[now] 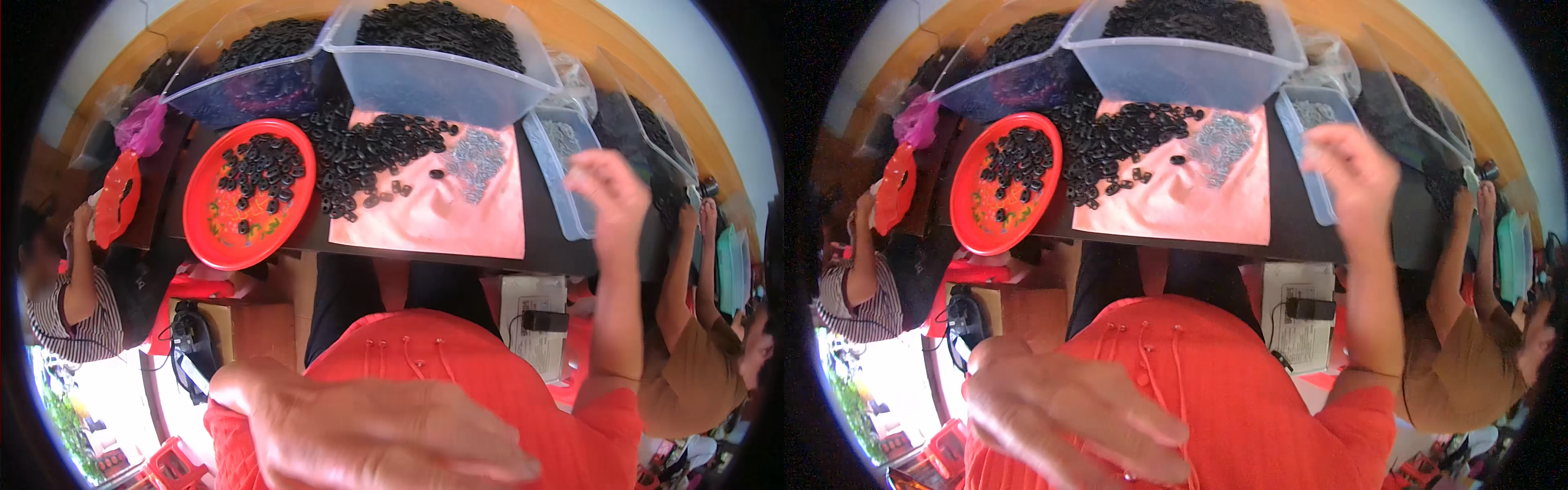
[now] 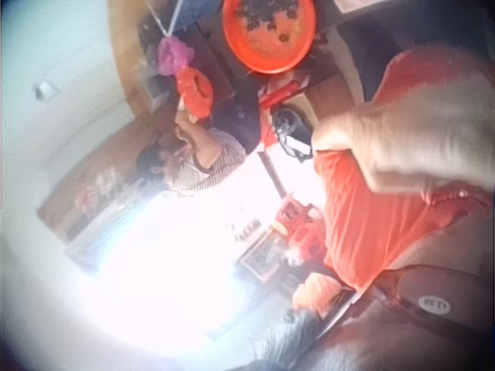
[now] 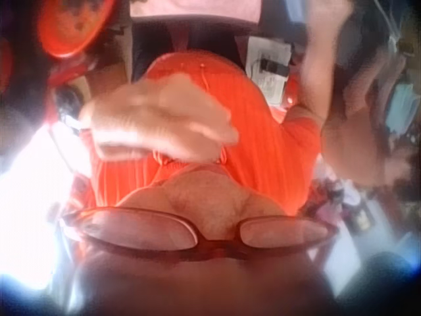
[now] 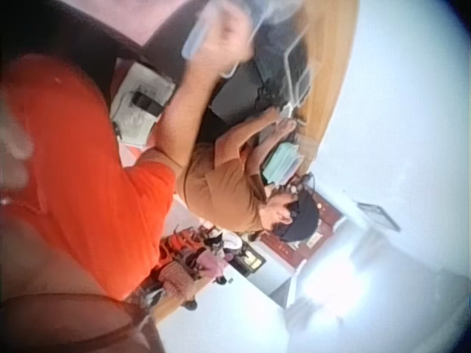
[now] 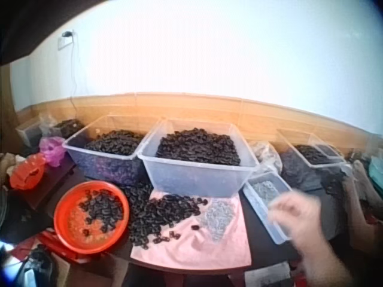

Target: The person assembles plastic cord locks by hand, picking up plastic pieces and small metal pins from the work table and inserting the pins into the plastic components.

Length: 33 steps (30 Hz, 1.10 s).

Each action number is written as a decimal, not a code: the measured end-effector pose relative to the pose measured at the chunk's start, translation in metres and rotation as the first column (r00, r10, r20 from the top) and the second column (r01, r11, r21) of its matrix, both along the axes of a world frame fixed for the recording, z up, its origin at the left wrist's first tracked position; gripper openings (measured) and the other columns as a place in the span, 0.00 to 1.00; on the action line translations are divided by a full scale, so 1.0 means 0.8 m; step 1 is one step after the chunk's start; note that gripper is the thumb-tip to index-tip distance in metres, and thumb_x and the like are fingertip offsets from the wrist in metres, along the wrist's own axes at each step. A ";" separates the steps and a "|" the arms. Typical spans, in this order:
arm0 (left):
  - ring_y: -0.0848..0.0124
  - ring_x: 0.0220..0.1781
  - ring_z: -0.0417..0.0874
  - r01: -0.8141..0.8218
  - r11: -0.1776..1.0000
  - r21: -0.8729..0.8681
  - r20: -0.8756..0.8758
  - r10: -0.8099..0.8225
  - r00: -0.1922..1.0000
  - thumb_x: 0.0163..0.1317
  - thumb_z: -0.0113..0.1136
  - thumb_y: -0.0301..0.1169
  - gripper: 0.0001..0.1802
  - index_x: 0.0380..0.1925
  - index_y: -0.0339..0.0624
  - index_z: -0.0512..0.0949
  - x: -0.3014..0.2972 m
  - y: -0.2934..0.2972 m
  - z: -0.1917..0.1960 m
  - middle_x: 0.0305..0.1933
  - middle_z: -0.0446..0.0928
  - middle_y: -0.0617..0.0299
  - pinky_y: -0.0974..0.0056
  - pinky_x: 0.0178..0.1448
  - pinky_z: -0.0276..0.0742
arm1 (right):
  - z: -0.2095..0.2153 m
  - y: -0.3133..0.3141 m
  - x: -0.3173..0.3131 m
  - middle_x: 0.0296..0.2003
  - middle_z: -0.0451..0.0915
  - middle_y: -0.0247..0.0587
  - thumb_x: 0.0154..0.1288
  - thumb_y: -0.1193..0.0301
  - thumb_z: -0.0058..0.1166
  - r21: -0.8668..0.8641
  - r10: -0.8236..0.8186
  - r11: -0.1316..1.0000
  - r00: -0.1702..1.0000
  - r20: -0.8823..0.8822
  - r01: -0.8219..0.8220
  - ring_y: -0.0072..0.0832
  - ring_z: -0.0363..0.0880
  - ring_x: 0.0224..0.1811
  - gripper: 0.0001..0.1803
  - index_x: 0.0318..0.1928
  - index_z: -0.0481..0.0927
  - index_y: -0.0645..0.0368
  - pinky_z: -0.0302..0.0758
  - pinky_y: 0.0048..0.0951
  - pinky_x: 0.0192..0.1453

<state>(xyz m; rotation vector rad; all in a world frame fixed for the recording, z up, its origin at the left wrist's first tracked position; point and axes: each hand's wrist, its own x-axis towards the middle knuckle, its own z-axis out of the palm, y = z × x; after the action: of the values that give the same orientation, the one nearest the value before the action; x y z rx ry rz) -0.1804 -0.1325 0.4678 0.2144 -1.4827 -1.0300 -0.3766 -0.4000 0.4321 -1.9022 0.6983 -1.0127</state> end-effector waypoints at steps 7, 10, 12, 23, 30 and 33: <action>0.53 0.51 0.84 -0.003 0.963 0.269 0.329 -0.089 0.940 0.64 0.62 0.30 0.15 0.50 0.40 0.83 -0.013 0.002 0.099 0.60 0.77 0.44 0.61 0.48 0.84 | -0.075 0.061 0.013 0.31 0.84 0.35 0.63 0.80 0.59 -0.201 0.033 0.979 0.998 -0.061 -0.045 0.17 0.81 0.32 0.05 0.39 0.83 0.64 0.74 0.21 0.37; 0.55 0.49 0.85 -0.284 0.919 0.274 0.315 0.194 0.929 0.64 0.62 0.32 0.15 0.48 0.38 0.83 -0.058 0.031 0.103 0.60 0.77 0.45 0.63 0.45 0.84 | -0.091 0.047 0.004 0.31 0.84 0.34 0.64 0.80 0.58 -0.101 -0.053 0.993 0.996 0.068 0.059 0.15 0.80 0.32 0.04 0.40 0.83 0.63 0.74 0.20 0.37; 0.55 0.48 0.85 -0.118 0.971 0.206 0.267 0.060 0.962 0.65 0.61 0.33 0.16 0.51 0.40 0.83 -0.041 0.006 0.088 0.61 0.78 0.47 0.64 0.43 0.84 | -0.084 0.046 0.013 0.32 0.84 0.37 0.62 0.81 0.58 -0.165 -0.084 0.982 0.995 0.054 0.092 0.22 0.82 0.33 0.05 0.39 0.83 0.63 0.76 0.23 0.38; 0.62 0.42 0.84 -0.588 0.770 0.247 0.625 0.337 0.704 0.53 0.64 0.16 0.20 0.49 0.33 0.80 0.023 0.015 -0.091 0.45 0.82 0.51 0.64 0.42 0.77 | -0.094 0.053 0.082 0.34 0.77 0.36 0.56 0.78 0.55 -0.760 -0.229 0.613 0.872 -0.432 -0.215 0.37 0.76 0.44 0.08 0.37 0.82 0.54 0.71 0.37 0.48; 0.73 0.34 0.80 -0.706 0.681 0.196 0.668 0.434 0.604 0.58 0.59 0.14 0.17 0.48 0.34 0.80 0.026 0.018 -0.174 0.39 0.81 0.55 0.71 0.36 0.73 | -0.084 0.043 0.097 0.33 0.74 0.34 0.56 0.76 0.58 -0.784 -0.131 0.599 0.945 -0.298 -0.165 0.35 0.76 0.42 0.08 0.37 0.83 0.52 0.68 0.38 0.45; 0.73 0.32 0.79 -0.719 0.661 0.212 0.662 0.444 0.604 0.58 0.59 0.14 0.14 0.45 0.34 0.80 0.030 0.020 -0.174 0.37 0.80 0.56 0.71 0.35 0.73 | -0.093 0.042 0.101 0.32 0.74 0.34 0.55 0.77 0.58 -0.766 -0.096 0.604 0.935 -0.342 -0.218 0.35 0.76 0.42 0.07 0.35 0.82 0.52 0.68 0.37 0.45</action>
<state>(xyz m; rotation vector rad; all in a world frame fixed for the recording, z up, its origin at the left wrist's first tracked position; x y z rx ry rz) -0.1567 -0.1168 0.3283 1.4012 -1.4630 -0.7442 -0.2954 -0.3666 0.3580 -2.9447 0.3593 -1.0360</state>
